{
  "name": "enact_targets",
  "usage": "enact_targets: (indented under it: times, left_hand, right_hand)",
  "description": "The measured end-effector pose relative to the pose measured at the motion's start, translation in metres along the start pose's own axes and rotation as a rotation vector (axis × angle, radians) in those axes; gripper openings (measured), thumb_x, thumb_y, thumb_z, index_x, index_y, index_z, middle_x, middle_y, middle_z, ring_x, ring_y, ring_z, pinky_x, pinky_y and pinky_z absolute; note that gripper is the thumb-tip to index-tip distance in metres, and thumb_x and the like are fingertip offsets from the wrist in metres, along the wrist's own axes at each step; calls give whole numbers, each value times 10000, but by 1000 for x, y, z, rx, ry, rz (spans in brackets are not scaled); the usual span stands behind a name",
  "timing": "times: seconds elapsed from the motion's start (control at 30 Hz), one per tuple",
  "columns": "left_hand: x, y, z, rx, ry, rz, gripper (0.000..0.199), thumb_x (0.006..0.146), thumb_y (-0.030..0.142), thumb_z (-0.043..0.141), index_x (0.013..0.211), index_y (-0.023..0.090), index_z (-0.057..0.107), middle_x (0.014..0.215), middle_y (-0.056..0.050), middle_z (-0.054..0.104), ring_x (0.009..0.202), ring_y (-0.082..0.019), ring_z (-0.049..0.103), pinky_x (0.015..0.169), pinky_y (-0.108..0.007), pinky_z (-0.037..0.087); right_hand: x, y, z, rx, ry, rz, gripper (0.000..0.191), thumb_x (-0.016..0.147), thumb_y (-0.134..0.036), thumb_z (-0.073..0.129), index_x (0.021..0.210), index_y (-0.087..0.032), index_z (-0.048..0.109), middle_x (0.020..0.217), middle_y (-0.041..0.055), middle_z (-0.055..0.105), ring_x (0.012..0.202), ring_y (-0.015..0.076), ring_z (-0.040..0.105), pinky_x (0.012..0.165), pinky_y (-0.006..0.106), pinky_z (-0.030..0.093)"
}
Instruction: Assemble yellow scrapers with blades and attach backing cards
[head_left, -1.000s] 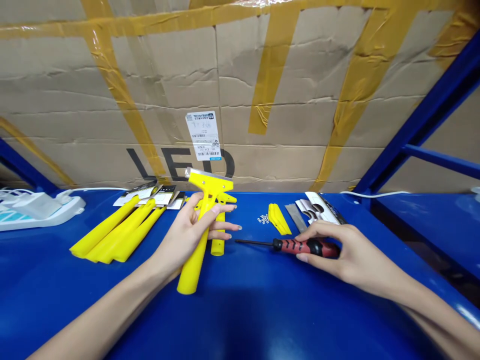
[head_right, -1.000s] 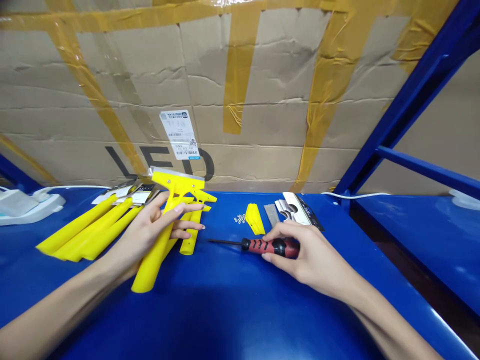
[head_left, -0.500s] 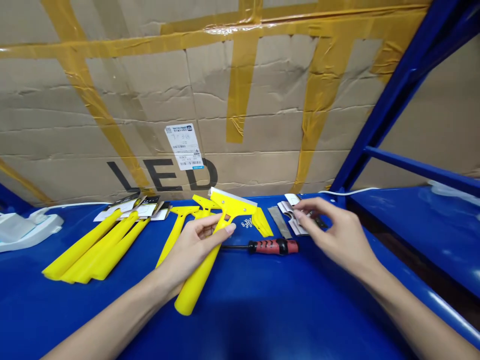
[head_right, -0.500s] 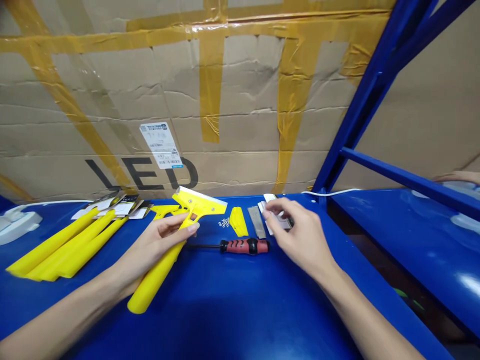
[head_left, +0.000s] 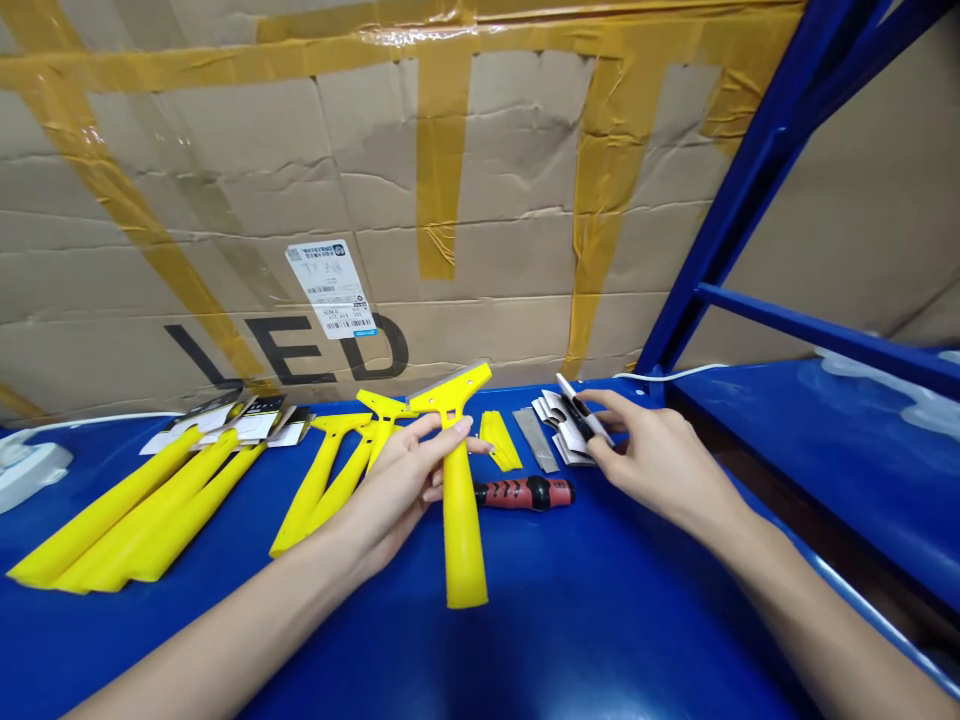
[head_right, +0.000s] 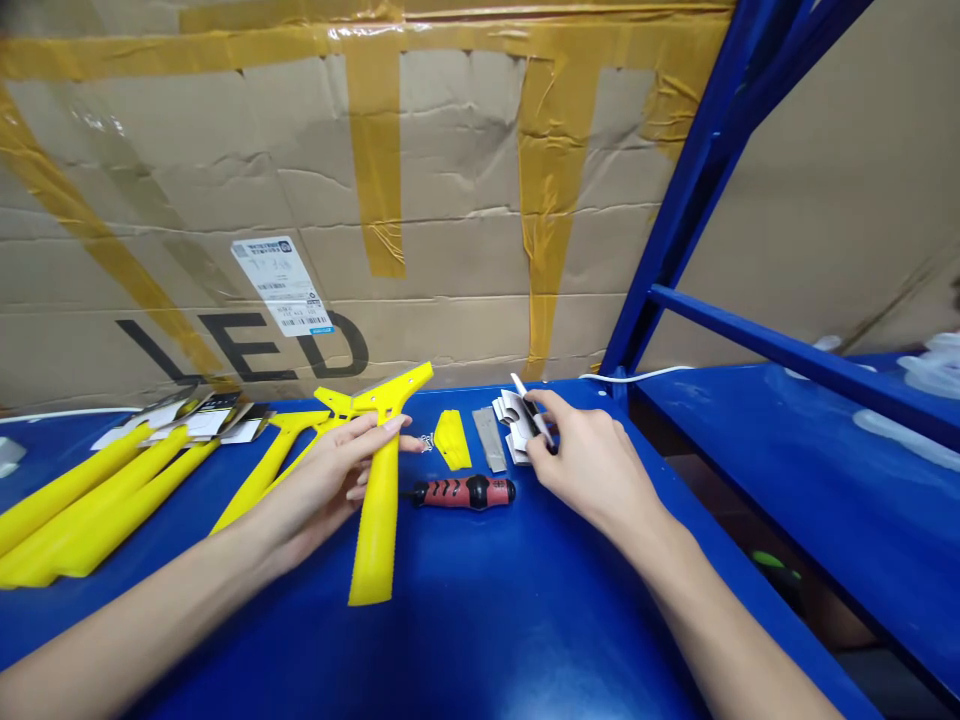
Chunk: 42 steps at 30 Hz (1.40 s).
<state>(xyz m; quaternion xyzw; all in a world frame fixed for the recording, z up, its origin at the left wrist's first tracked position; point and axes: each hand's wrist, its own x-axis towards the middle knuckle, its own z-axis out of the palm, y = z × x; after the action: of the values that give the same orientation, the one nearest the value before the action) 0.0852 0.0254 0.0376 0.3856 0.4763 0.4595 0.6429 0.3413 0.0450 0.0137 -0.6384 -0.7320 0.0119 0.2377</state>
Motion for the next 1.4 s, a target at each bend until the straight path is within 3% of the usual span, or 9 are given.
enact_targets:
  times: [0.17,0.3,0.5,0.67,0.83,0.9,1.03,1.3,1.4]
  left_hand:
    - [-2,2,-8,-168,-21,5,304,876,234,754,1125,81,667,954,-127,763,496,-21,405,437,-120,351]
    - [-4,6,-16,-286,-20,51,182,902,167,699,1072,103,683,985,-143,760,642,-88,601,556,-164,503]
    - [-8,12,-27,-527,47,230,39,928,81,623,919,104,653,1080,-177,732,658,-71,590,605,-165,528]
    - [-13,13,-29,-569,68,279,62,902,65,656,924,121,643,1191,-184,706,686,-71,597,637,-168,545]
    - [-16,6,-22,-531,17,258,83,921,90,657,951,149,607,1198,-158,709,678,-55,582,692,-185,551]
    - [-16,5,-20,-518,13,252,94,923,92,658,955,153,595,1161,-140,719,686,-58,585,709,-193,551]
    - [-16,4,-16,-515,12,247,103,917,97,670,961,156,598,1102,-114,730,717,-67,600,716,-193,542]
    - [-13,3,-9,-625,79,165,103,900,89,670,946,170,626,828,-45,704,713,-112,652,728,-222,576]
    - [-12,5,-11,-652,102,117,46,953,150,622,996,165,629,843,-73,700,728,-128,668,734,-232,594]
  right_hand:
    - [-1,6,1,-91,188,-122,301,874,-163,559,1128,-221,710,990,76,798,845,296,753,728,373,532]
    - [-5,-9,-3,211,424,-121,137,895,-321,658,975,-213,685,887,53,762,738,222,709,679,318,512]
    - [-13,-40,-4,957,52,-1,408,928,-534,607,673,-215,612,639,3,564,562,136,485,501,259,378]
    - [-18,-54,2,1036,-155,-90,417,920,-546,620,674,-214,676,712,28,567,668,164,503,599,293,423]
    - [-25,-69,8,957,-125,-121,418,882,-511,686,609,-199,634,685,15,526,636,142,486,563,279,417]
    - [-27,-73,10,1054,-99,-30,344,778,-503,798,717,-217,616,701,-4,563,613,136,529,542,268,456]
    - [-27,-73,15,1201,-78,108,598,612,-496,915,967,-277,486,716,-46,652,642,173,658,582,292,564]
    - [-25,-70,16,1068,-20,13,541,670,-447,899,1093,-230,641,1061,76,765,955,272,737,841,384,612]
    - [-25,-73,14,1237,-140,76,554,693,-418,890,1155,-236,642,1058,70,778,981,272,747,871,405,618]
